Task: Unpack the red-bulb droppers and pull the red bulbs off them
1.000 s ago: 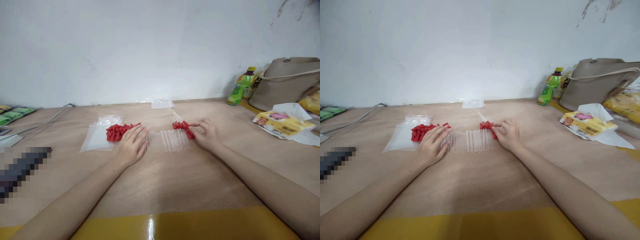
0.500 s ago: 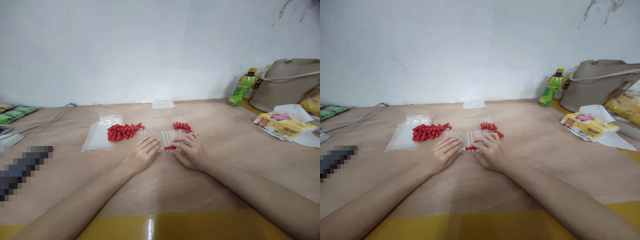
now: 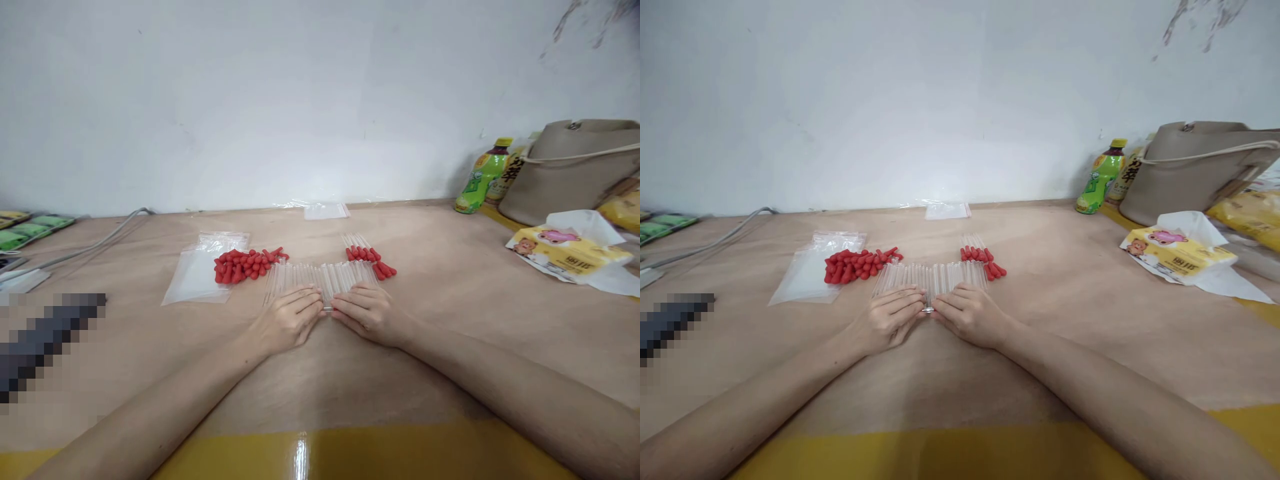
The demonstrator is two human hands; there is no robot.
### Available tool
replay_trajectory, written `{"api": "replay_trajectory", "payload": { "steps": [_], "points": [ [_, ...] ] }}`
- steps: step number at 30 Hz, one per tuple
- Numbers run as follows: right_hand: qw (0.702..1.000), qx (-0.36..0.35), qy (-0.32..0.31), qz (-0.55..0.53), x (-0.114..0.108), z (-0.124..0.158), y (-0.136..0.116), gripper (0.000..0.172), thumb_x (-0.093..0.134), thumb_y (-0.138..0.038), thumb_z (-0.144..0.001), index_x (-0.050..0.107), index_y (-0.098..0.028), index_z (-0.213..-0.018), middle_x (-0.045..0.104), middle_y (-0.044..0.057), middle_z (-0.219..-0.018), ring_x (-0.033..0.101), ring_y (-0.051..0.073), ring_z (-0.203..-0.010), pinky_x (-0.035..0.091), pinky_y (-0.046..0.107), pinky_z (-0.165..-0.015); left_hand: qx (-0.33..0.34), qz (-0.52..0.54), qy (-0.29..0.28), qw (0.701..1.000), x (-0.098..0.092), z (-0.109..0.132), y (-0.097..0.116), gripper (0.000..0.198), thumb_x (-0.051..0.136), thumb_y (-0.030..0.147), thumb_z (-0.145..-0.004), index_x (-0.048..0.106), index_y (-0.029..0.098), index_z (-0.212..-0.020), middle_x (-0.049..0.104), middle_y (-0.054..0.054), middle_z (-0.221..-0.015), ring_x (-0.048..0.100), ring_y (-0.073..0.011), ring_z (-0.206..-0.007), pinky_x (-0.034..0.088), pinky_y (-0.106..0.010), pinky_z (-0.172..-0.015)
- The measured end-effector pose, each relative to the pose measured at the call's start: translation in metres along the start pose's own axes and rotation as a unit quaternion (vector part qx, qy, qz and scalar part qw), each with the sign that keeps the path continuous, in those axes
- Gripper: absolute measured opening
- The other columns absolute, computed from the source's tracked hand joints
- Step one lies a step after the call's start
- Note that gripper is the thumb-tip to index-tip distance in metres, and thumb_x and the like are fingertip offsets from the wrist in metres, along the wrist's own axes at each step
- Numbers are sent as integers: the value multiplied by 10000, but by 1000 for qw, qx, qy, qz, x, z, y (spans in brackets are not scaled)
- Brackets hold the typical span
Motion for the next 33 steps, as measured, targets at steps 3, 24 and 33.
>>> {"api": "replay_trajectory", "payload": {
  "steps": [3, 24, 33],
  "points": [
    [1000, -18, 9, 3, -4, -1, -2, 86, 570, -170, -806, 619, -142, -870, 696, 47, -827, 632, 123, -699, 515, 268, -658, 9, 9, -3, 1000, 1, 3, -1, 105, 525, 133, -808, 588, 122, -891, 672, -75, -907, 620, -172, -931, 494, -336, -921],
    [994, -100, -21, 48, -17, 7, -3, 241, 415, -94, -853, 612, -139, -985, 693, 78, -897, 645, 152, -874, 562, 281, -770, -4, 38, -2, 999, -3, 9, -3, 155, 506, 132, -819, 586, 147, -951, 674, -57, -954, 606, -166, -980, 495, -346, -926],
    [975, 191, 76, 80, -41, 27, 54, 107, 592, -244, -785, 649, -233, -874, 691, 17, -778, 625, 149, -692, 512, 297, -697, -196, -104, 75, 972, -25, 29, -51, 204, 491, 195, -845, 600, 205, -1018, 610, -47, -890, 600, -130, -778, 511, -238, -653]
  ]
}}
Point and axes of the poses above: each hand's wrist, its own z-axis away from the middle knuckle, its own x-axis out of the palm, y = z × x, the point moved 4 cm from there along -z, towards the middle knuckle
